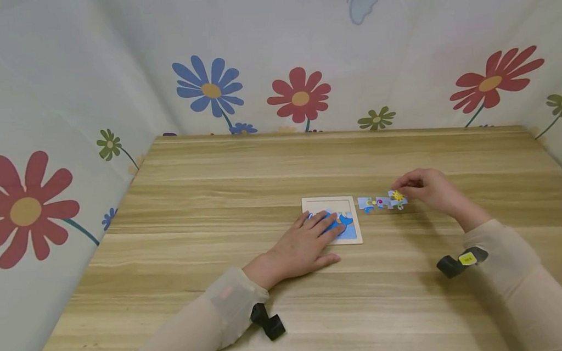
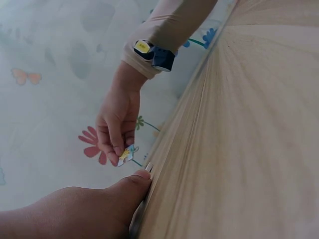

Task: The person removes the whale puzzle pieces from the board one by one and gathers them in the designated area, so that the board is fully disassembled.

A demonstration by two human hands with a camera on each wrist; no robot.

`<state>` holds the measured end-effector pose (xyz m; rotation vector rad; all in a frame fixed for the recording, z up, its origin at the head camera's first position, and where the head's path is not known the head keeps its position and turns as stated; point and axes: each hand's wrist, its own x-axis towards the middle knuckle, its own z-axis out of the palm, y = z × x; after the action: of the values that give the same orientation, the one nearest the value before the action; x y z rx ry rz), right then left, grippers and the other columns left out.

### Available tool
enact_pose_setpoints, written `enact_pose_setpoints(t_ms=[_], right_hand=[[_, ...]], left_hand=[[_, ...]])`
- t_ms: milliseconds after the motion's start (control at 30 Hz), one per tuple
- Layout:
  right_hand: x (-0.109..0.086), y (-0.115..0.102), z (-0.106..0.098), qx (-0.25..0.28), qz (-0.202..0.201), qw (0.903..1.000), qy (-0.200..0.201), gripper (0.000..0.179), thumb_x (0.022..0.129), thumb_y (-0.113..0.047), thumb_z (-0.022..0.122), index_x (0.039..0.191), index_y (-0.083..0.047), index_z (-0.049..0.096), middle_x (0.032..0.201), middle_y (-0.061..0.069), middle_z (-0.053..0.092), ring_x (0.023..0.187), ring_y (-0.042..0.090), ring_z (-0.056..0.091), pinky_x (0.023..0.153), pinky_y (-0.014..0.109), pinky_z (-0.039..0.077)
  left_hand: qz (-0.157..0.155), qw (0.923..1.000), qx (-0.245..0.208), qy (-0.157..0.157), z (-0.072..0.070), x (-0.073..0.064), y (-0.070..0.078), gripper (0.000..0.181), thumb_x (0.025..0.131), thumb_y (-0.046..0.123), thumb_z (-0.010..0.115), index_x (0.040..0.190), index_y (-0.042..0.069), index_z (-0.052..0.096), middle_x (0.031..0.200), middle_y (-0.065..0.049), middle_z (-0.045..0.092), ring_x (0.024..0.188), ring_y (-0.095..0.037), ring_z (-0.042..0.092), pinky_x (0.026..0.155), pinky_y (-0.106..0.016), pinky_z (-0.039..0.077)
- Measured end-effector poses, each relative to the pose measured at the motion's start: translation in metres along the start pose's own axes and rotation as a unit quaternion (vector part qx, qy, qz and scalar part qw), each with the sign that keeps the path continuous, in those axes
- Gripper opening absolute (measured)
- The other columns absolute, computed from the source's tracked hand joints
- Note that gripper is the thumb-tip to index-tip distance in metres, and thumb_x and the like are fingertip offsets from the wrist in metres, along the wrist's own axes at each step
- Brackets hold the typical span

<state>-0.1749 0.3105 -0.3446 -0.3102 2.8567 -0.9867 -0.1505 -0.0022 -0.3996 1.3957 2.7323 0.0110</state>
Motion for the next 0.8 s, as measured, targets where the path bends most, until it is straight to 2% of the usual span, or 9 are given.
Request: enact_pose_setpoints(t_ms=[267, 500, 800], right_hand=[[0.000, 0.009, -0.002, -0.001, 0.029, 0.9995, -0.010, 0.019, 0.095, -0.008, 0.057, 0.108, 0.002, 0.068, 0.105, 0.019, 0.066, 0.079, 0.014, 0.052, 0.066, 0.019, 0.047], [0.002, 0.019, -0.001, -0.018, 0.036, 0.9991, -0.014, 0.018, 0.095, -0.008, 0.058, 0.105, 0.002, 0.069, 0.103, 0.018, 0.067, 0.081, 0.016, 0.052, 0.066, 0.020, 0.046], [0.002, 0.026, 0.001, -0.006, 0.052, 0.9983, -0.023, 0.019, 0.095, -0.007, 0.056, 0.108, 0.003, 0.067, 0.103, 0.020, 0.066, 0.079, 0.015, 0.053, 0.064, 0.020, 0.046]], left_hand=[[-0.004, 1.0000, 0.004, -0.004, 0.001, 0.000, 0.001, 0.065, 0.099, 0.057, 0.035, 0.154, 0.025, 0.023, 0.162, -0.001, 0.019, 0.150, -0.021, 0.016, 0.121, -0.049, 0.017], [-0.001, 1.0000, -0.001, -0.002, 0.001, 0.000, 0.001, 0.064, 0.099, 0.056, 0.035, 0.154, 0.025, 0.023, 0.162, -0.002, 0.019, 0.150, -0.022, 0.016, 0.121, -0.049, 0.017], [0.000, 1.0000, -0.002, 0.002, 0.001, 0.000, 0.000, 0.064, 0.099, 0.057, 0.036, 0.154, 0.025, 0.024, 0.162, -0.002, 0.020, 0.150, -0.022, 0.017, 0.121, -0.050, 0.018]])
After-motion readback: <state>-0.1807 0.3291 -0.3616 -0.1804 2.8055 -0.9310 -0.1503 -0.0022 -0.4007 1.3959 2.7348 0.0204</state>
